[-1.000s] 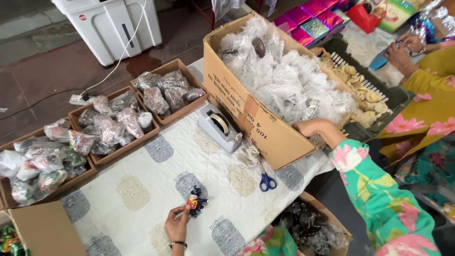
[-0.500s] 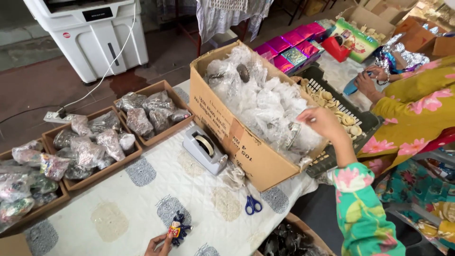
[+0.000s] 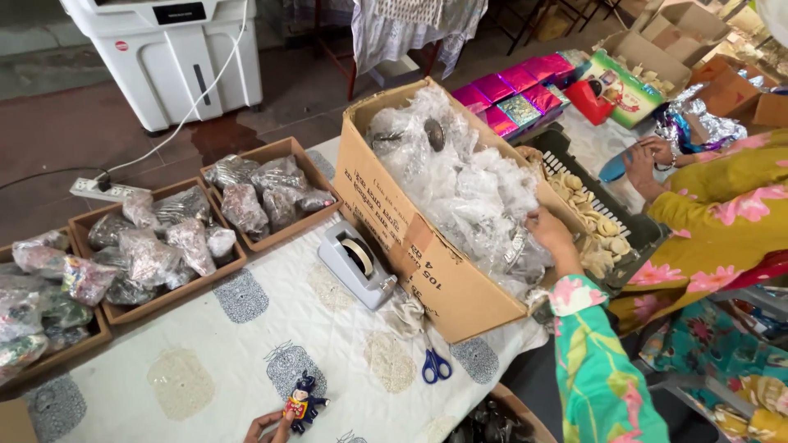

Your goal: The person wraps small painted decorative figurines in bubble wrap, pressing the plastic around each item by hand, and places the wrapped pieces into cardboard boxes. They pull bubble wrap from a large box, tear off pieces, and set finished wrapped items into trays and boxes on the table.

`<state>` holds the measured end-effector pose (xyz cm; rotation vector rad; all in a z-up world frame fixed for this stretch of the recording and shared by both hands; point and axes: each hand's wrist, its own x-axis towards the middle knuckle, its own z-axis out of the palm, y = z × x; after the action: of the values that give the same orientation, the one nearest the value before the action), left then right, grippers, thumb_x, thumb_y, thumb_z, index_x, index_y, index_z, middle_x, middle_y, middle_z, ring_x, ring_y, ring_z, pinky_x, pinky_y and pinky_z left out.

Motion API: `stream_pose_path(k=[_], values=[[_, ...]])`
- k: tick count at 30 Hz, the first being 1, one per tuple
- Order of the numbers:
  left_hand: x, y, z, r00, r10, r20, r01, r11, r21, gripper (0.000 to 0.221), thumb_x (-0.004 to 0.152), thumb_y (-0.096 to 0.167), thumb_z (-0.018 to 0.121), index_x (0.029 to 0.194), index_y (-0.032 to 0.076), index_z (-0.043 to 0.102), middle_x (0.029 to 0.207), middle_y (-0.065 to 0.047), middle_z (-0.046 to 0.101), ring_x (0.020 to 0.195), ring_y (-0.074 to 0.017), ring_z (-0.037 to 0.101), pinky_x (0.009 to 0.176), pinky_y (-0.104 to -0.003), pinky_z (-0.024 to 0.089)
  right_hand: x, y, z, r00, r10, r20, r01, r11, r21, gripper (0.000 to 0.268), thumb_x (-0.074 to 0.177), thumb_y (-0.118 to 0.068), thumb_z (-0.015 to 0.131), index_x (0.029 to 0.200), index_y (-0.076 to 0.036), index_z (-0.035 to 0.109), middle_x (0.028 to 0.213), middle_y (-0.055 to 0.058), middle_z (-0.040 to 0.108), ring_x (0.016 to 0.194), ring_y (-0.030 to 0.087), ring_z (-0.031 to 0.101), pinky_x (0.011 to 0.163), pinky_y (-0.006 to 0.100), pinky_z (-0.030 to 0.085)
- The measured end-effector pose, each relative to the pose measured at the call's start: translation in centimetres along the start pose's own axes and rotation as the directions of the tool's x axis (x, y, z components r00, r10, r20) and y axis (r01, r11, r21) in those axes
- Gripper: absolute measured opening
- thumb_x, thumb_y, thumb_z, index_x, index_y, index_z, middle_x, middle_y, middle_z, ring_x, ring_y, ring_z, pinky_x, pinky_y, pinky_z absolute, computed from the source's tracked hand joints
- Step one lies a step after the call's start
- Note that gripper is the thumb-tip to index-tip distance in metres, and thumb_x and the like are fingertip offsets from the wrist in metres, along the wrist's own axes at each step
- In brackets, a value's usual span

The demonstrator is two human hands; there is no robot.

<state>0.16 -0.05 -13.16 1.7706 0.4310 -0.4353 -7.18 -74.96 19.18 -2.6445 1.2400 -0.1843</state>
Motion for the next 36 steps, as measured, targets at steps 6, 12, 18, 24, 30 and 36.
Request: stream_pose_path(k=[6, 12, 18, 24, 30, 36], values=[[0.1, 0.4, -0.4, 0.999, 0.038, 0.031, -0.037, 0.999, -0.034, 0.044, 0.072, 0.026, 0.090, 0.098, 0.000, 0.067, 0.075, -0.019, 0.076, 0.065, -0.0225, 0.071, 0.061, -0.035, 0.056, -6.9, -9.8, -6.6, 0.910, -0.010, -0.413, 0.077, 0.986, 0.147, 0.016, 0.086, -0.019, 0.076, 0.101, -0.014, 0.073, 0.094, 0.011, 0.076, 0.088, 0.033, 0.073, 0.080, 0.043, 0.056], [4.5, -5.3, 2.3, 0.854, 0.496, -0.158, -0.500, 0.866, 0.017, 0.043, 0.074, 0.030, 0.093, 0.089, 0.001, 0.063, 0.070, -0.017, 0.074, 0.067, -0.0180, 0.071, 0.074, -0.028, 0.057, -7.5, -8.1, -7.4, 0.795, 0.115, -0.596, 0.085, 0.951, 0.298, 0.018, 0.094, -0.027, 0.072, 0.102, -0.012, 0.077, 0.097, 0.014, 0.075, 0.090, 0.032, 0.073, 0.085, 0.043, 0.056], [1.1, -2.4, 0.8, 0.986, 0.145, -0.083, -0.148, 0.988, -0.042, 0.040, 0.073, 0.024, 0.089, 0.092, 0.000, 0.064, 0.071, -0.021, 0.073, 0.056, -0.0206, 0.067, 0.053, -0.030, 0.053, -4.7, -6.4, -4.6, 0.969, 0.047, -0.242, -0.044, 0.999, 0.017, 0.041, 0.084, -0.029, 0.072, 0.120, -0.010, 0.073, 0.111, 0.026, 0.070, 0.102, 0.045, 0.065, 0.087, 0.054, 0.051], [4.9, -5.6, 1.3, 0.798, 0.593, -0.106, -0.587, 0.805, 0.090, 0.042, 0.075, 0.031, 0.090, 0.081, 0.000, 0.062, 0.065, -0.013, 0.070, 0.059, -0.0126, 0.066, 0.070, -0.022, 0.052, -5.5, -8.3, -6.6, 0.988, 0.052, -0.147, -0.048, 0.998, 0.032, 0.036, 0.078, -0.025, 0.076, 0.112, -0.012, 0.076, 0.102, 0.024, 0.073, 0.102, 0.042, 0.069, 0.092, 0.050, 0.053], [6.0, -8.0, 1.7, 0.758, 0.650, -0.051, -0.645, 0.759, 0.092, 0.043, 0.079, 0.030, 0.091, 0.085, -0.001, 0.062, 0.072, -0.015, 0.071, 0.065, -0.0145, 0.067, 0.077, -0.026, 0.053, -6.9, -10.2, -8.1, 0.887, -0.099, -0.451, 0.108, 0.994, -0.006, 0.026, 0.085, -0.024, 0.085, 0.085, -0.003, 0.068, 0.081, 0.014, 0.068, 0.079, 0.034, 0.064, 0.120, 0.049, 0.043], [5.8, -7.2, 0.6, 0.912, 0.409, -0.037, -0.404, 0.910, 0.094, 0.045, 0.077, 0.027, 0.091, 0.092, -0.005, 0.063, 0.072, -0.020, 0.071, 0.057, -0.0190, 0.064, 0.064, -0.027, 0.052, -10.3, -13.9, -11.3, 0.578, -0.235, -0.781, 0.260, 0.961, -0.097, 0.026, 0.073, -0.012, 0.085, 0.094, -0.010, 0.069, 0.106, 0.009, 0.057, 0.110, 0.033, 0.052, 0.096, 0.048, 0.038]])
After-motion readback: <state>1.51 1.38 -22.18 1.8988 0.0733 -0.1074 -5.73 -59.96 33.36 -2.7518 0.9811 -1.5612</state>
